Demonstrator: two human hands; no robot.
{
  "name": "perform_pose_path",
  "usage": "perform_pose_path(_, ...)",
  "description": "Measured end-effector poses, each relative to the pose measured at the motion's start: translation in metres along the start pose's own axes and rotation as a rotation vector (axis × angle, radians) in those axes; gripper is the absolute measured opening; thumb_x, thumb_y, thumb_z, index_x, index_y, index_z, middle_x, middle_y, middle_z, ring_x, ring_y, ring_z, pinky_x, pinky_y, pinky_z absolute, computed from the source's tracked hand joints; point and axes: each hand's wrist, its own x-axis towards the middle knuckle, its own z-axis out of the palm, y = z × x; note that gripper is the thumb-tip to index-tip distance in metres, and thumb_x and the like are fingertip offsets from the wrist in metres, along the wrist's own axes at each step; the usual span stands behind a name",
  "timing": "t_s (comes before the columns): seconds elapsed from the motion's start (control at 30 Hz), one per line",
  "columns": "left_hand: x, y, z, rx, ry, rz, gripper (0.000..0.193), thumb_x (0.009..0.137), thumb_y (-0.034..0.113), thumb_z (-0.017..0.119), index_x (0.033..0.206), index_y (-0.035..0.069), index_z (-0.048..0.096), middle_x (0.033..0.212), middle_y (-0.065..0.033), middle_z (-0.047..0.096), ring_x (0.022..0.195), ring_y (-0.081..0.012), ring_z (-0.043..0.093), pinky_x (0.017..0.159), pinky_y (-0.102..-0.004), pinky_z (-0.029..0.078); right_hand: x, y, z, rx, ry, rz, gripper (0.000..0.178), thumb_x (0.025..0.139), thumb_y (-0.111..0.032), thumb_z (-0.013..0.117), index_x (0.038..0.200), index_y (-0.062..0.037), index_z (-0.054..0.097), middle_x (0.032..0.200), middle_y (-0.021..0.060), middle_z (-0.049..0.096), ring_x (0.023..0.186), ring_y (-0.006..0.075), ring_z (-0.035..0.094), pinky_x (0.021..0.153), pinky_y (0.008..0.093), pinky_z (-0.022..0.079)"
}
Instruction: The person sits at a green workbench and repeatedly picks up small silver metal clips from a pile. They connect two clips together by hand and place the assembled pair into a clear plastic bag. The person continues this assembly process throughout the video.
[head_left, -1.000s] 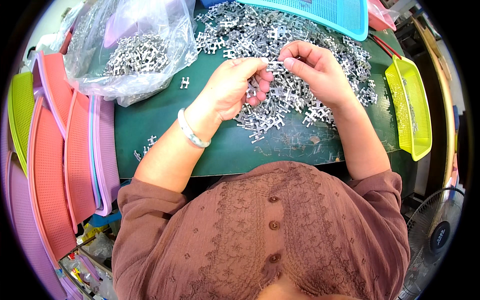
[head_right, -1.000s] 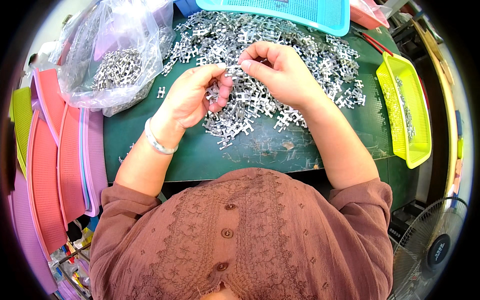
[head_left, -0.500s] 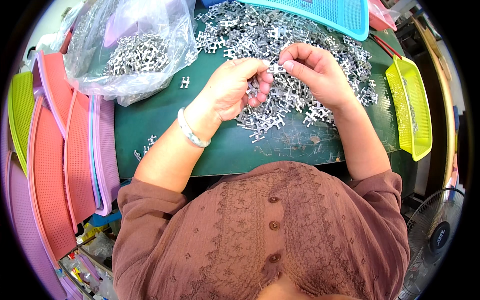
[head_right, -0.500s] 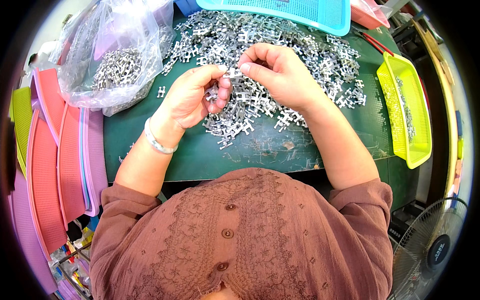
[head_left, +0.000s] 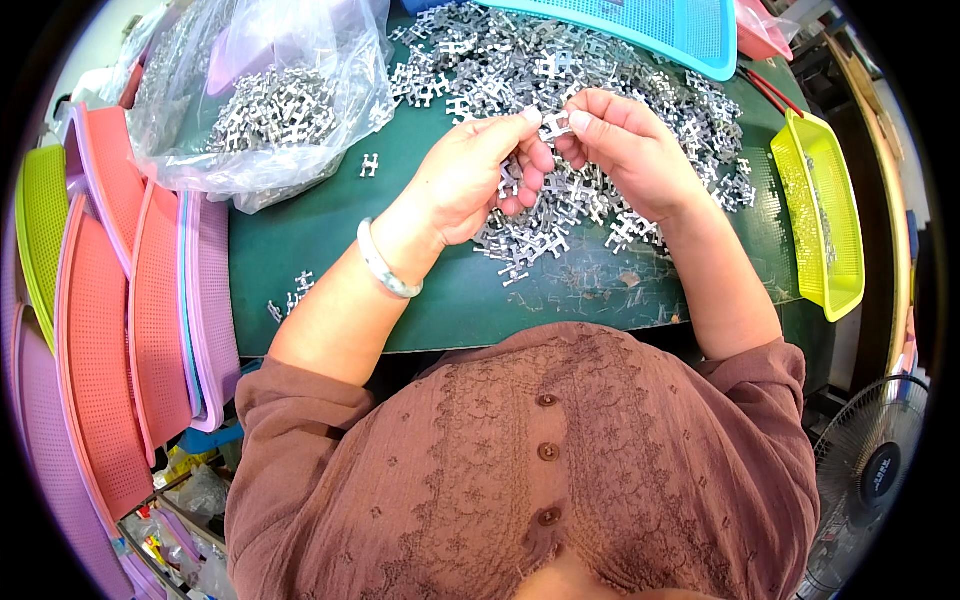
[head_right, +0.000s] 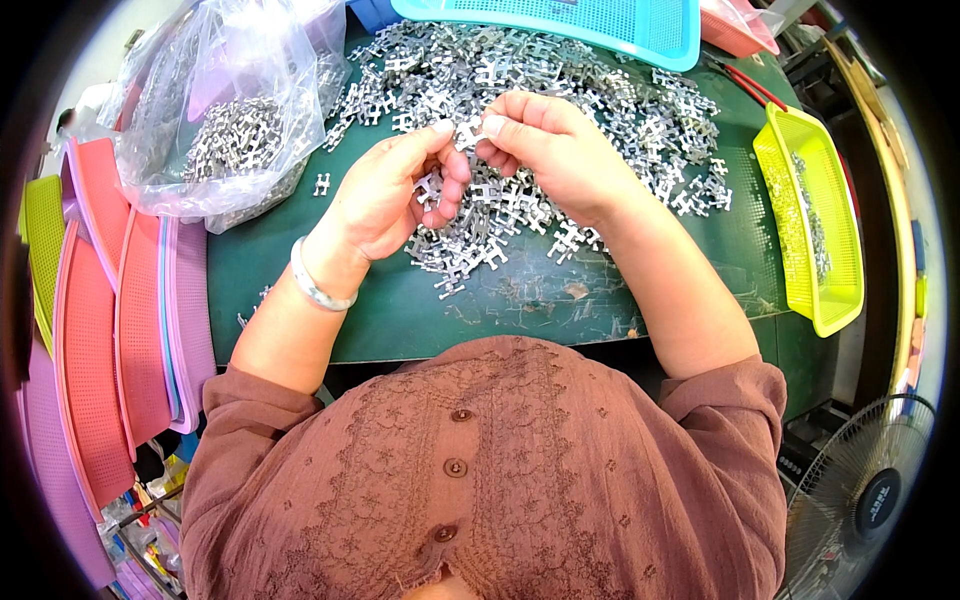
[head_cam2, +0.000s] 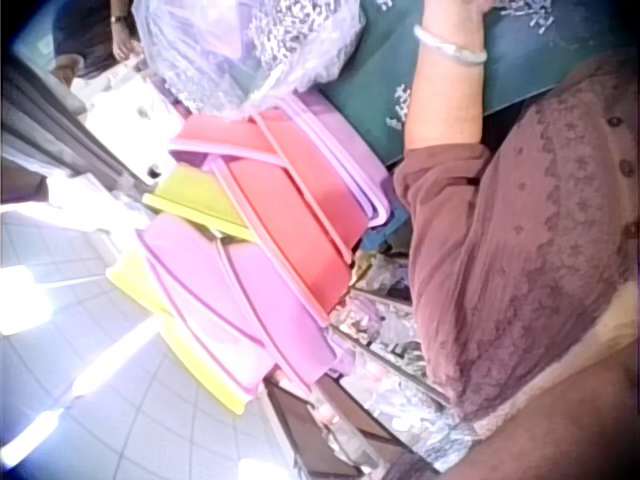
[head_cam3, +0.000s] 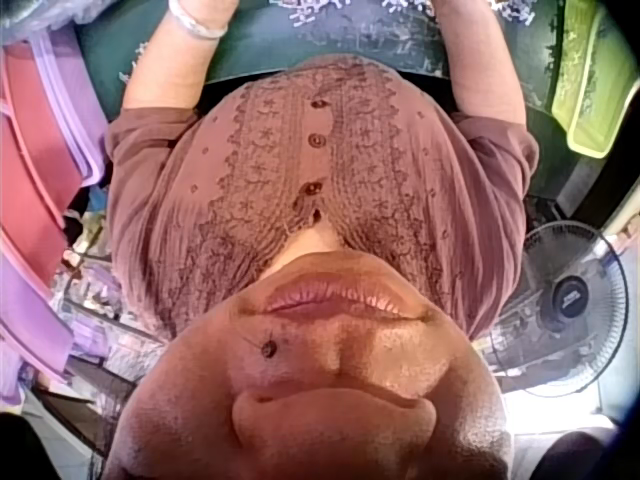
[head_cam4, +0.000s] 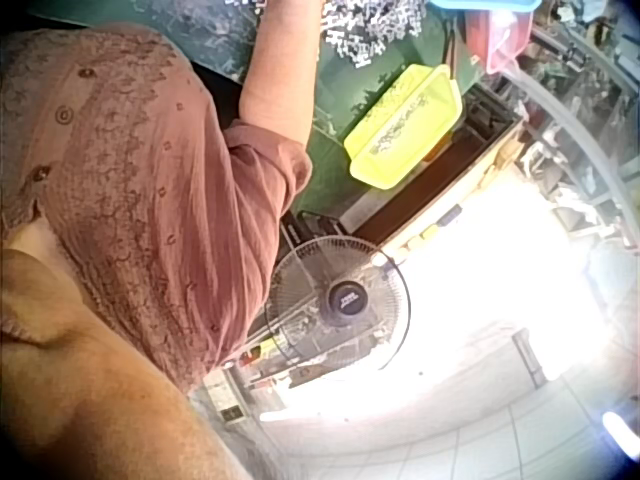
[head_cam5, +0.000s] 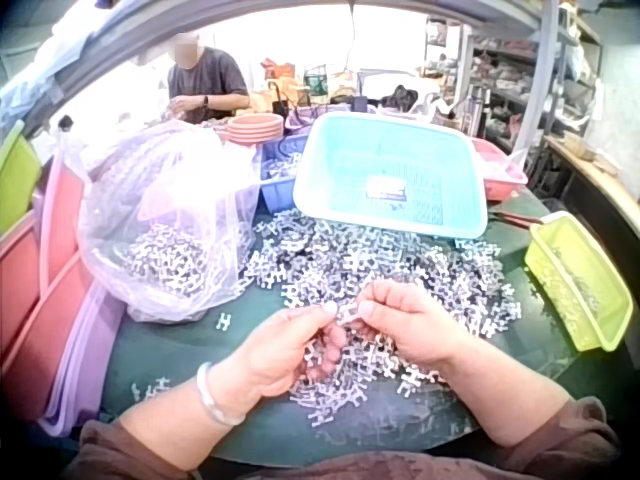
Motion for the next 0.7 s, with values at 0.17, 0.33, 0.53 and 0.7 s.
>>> perform_pose_path(0.17, -0.001, 0.001, 0.001, 0.009, 0.011, 0.004, 0.035, 0.089, 0.032, 0.045, 0.073, 0.003, 0.056, 0.063, -0.0051, 0.053, 0.054, -0.0129, 0.049, 0.047, -0.0239, 0.037, 0.000, 0.001, 0.003, 0.123, 0.002, 0.010, 0.015, 0.087, -0.018, 0.051, 0.089, -0.0033, 0.055, 0.077, 0.0017, 0.055, 0.069, 0.0095, 0.047, 0.066, 0.0226, 0.040)
perform_pose_path(0.33, -0.001, 0.003, 0.004, 0.010, 0.022, -0.005, 0.032, 0.089, 0.031, 0.045, 0.077, 0.002, 0.056, 0.066, -0.0059, 0.054, 0.056, -0.0139, 0.051, 0.047, -0.0244, 0.038, 0.000, 0.003, -0.002, 0.089, -0.046, 0.020, 0.017, 0.089, -0.017, 0.049, 0.097, -0.0028, 0.053, 0.081, 0.0007, 0.056, 0.077, 0.0090, 0.050, 0.069, 0.0242, 0.039)
perform_pose_path(0.53, 0.000, 0.004, 0.002, -0.192, 0.027, -0.031, 0.026, 0.089, 0.026, 0.045, 0.085, 0.003, 0.055, 0.076, -0.0081, 0.057, 0.063, -0.0156, 0.055, 0.049, -0.0237, 0.042, -0.003, -0.009, 0.008, -0.250, -0.011, -0.091, 0.014, 0.086, -0.015, 0.053, 0.088, -0.0009, 0.056, 0.078, -0.0021, 0.054, 0.075, 0.0048, 0.046, 0.069, 0.0210, 0.039)
perform_pose_path(0.7, 0.002, 0.010, -0.015, -0.459, -0.130, 0.038, 0.023, 0.087, 0.022, 0.046, 0.089, 0.000, 0.055, 0.085, -0.0139, 0.058, 0.069, -0.0190, 0.056, 0.052, -0.0221, 0.046, 0.003, -0.007, -0.007, -0.373, 0.181, -0.223, 0.015, 0.085, -0.014, 0.054, 0.091, -0.0003, 0.057, 0.080, -0.0013, 0.057, 0.076, 0.0046, 0.048, 0.070, 0.0209, 0.041)
